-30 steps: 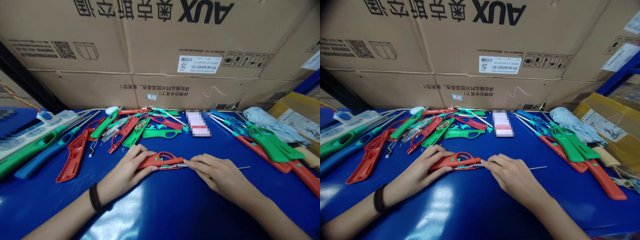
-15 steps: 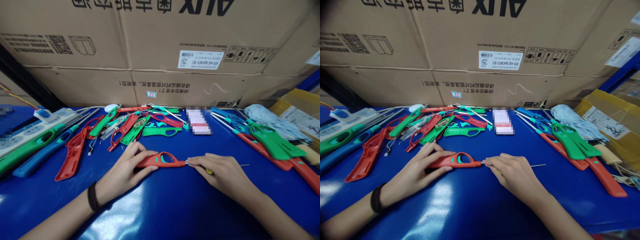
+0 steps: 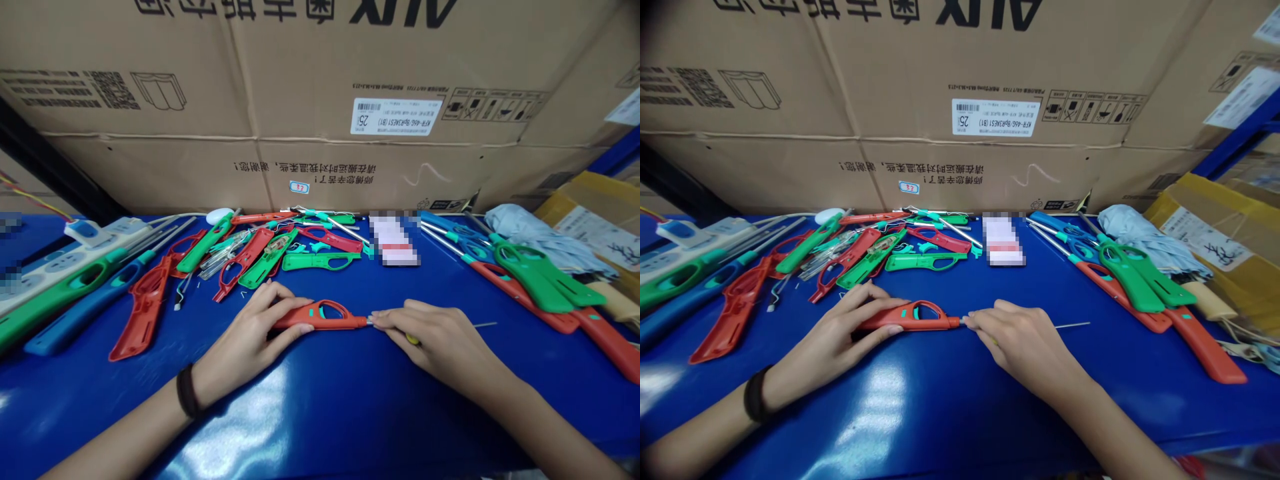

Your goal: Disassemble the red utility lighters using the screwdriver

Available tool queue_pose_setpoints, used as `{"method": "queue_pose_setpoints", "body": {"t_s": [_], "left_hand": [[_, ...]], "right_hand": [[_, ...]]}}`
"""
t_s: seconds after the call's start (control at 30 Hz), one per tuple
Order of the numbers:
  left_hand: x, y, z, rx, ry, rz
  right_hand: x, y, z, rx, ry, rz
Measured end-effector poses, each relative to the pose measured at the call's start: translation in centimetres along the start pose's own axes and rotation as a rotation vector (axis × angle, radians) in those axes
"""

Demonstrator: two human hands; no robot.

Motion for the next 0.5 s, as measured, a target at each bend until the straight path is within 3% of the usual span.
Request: {"method": "queue_pose_setpoints", "body": {"t_s": [0.5], "left_hand": [[0.6, 0.03, -0.77, -0.029, -0.029, 0.054]], "right_hand": [[-0.14, 0.2, -0.56, 0.089, 0.003, -0.023]]}}
Point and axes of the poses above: each hand's wrist, its own y-axis away from the middle knuckle, its own z-axis out of the palm, x = y × z, the point moved 10 cm from there along -y, towards the middle knuckle, and after that the axes turned 11 degrees about z, right-handed, at the moved point
